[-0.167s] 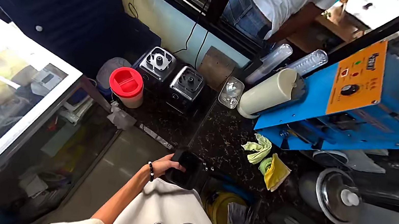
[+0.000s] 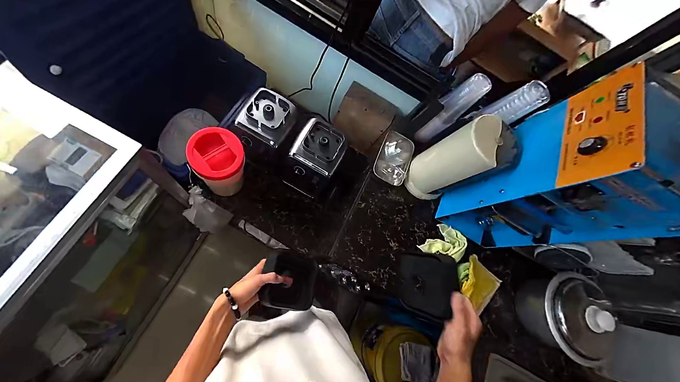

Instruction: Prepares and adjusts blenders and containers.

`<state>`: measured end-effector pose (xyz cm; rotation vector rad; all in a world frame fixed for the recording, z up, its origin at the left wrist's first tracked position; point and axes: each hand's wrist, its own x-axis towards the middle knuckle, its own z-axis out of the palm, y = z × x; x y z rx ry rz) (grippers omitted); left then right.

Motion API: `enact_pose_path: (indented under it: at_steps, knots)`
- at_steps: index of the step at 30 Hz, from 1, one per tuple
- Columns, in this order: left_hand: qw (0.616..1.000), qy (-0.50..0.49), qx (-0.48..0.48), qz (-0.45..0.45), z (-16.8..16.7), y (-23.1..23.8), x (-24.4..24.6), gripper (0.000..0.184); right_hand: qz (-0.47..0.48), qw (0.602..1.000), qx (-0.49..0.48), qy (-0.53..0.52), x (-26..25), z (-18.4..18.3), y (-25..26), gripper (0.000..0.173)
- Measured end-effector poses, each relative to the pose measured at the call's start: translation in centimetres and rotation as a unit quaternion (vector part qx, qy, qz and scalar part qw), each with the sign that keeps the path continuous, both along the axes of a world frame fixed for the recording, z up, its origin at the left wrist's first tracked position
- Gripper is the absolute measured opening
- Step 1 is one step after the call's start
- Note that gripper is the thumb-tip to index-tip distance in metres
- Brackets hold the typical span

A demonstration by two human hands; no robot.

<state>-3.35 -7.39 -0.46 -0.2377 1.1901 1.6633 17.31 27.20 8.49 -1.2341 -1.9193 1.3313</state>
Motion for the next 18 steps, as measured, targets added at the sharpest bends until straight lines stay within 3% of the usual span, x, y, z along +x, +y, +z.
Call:
enact_pose_path:
  at_steps: [4,8,11,14,18]
  knots:
    - [0.986,0.012,-0.036,0.161,-1.1,-2.4,-2.4,0.075,0.269,0.954,0.105,-0.075,-9.9,-0.4,-2.1,0.035]
    - [0.965,0.060,-0.055,0.248,-1.0,-4.8,-5.3,0.068,0.385,0.879,0.248,-0.130,-17.0,-5.5,-3.2,0.033]
    - [0.950,0.064,-0.049,0.300,-1.1,-6.5,-8.2,0.054,0.376,0.874,0.294,-0.087,-22.1,-10.2,-3.3,0.024]
    - [0.934,0.039,-0.091,0.344,0.2,-6.9,-11.6,0.041,0.318,0.907,0.272,-0.048,-26.0,-13.2,-3.4,0.018]
    - [0.935,0.073,-0.115,0.329,1.2,-7.5,-17.7,0.044,0.243,0.946,0.213,-0.020,-30.8,-15.6,-3.1,0.019]
